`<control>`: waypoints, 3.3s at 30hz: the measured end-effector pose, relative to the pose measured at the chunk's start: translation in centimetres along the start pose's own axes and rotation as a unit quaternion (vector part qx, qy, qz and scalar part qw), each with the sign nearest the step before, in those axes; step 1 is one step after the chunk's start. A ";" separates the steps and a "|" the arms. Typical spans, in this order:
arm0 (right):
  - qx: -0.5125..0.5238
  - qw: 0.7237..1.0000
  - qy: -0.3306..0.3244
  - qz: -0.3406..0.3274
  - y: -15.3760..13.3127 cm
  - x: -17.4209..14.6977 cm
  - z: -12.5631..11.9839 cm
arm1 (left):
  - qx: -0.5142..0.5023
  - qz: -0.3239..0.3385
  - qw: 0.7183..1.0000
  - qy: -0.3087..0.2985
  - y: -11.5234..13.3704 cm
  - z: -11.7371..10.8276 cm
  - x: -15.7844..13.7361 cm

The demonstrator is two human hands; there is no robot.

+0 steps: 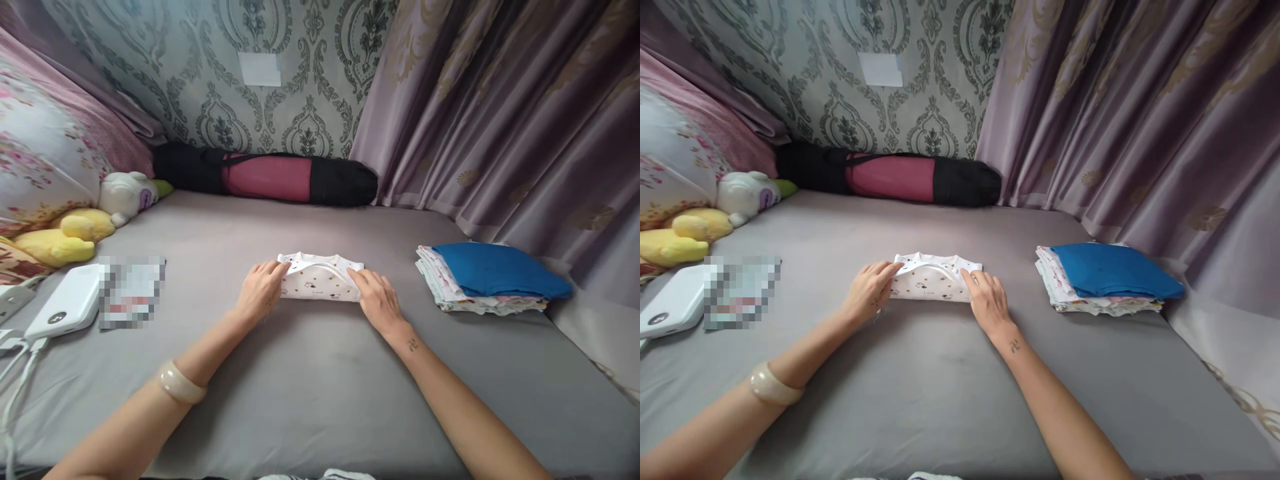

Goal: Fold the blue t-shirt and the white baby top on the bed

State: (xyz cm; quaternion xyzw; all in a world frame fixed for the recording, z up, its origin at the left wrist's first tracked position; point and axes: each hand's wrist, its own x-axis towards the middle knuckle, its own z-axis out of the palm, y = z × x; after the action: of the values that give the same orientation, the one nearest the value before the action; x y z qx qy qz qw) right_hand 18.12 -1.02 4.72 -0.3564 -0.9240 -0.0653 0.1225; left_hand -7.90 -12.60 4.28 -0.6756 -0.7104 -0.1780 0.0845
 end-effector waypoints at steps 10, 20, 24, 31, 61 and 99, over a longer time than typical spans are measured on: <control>-0.019 0.999 -0.030 0.031 0.7 2.9 1.2 | 0.043 -0.034 0.997 -0.045 -0.7 1.4 3.2; 0.008 0.996 -0.047 0.072 1.1 3.5 2.1 | 0.046 -0.063 0.996 -0.047 -1.4 2.9 4.3; 0.032 0.990 -0.055 0.123 1.3 3.9 2.0 | 0.037 -0.094 0.994 -0.032 -1.8 3.6 4.8; 0.083 0.974 -0.062 0.201 1.7 4.3 2.3 | -0.034 -0.160 0.986 -0.016 -2.0 4.2 5.2; 0.076 0.969 -0.062 0.226 2.0 4.1 3.1 | -0.142 -0.325 0.935 -0.027 -2.7 4.6 5.4; 0.134 0.985 -0.093 0.050 -5.5 5.3 4.2 | -0.009 -0.086 0.984 -0.157 4.8 5.3 5.0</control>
State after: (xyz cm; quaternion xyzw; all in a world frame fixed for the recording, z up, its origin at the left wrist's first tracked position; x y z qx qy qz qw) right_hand 9.81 -0.79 1.97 -0.3870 -0.9127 0.0989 0.0861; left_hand -2.87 -5.90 1.85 -0.6322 -0.7688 -0.0826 -0.0500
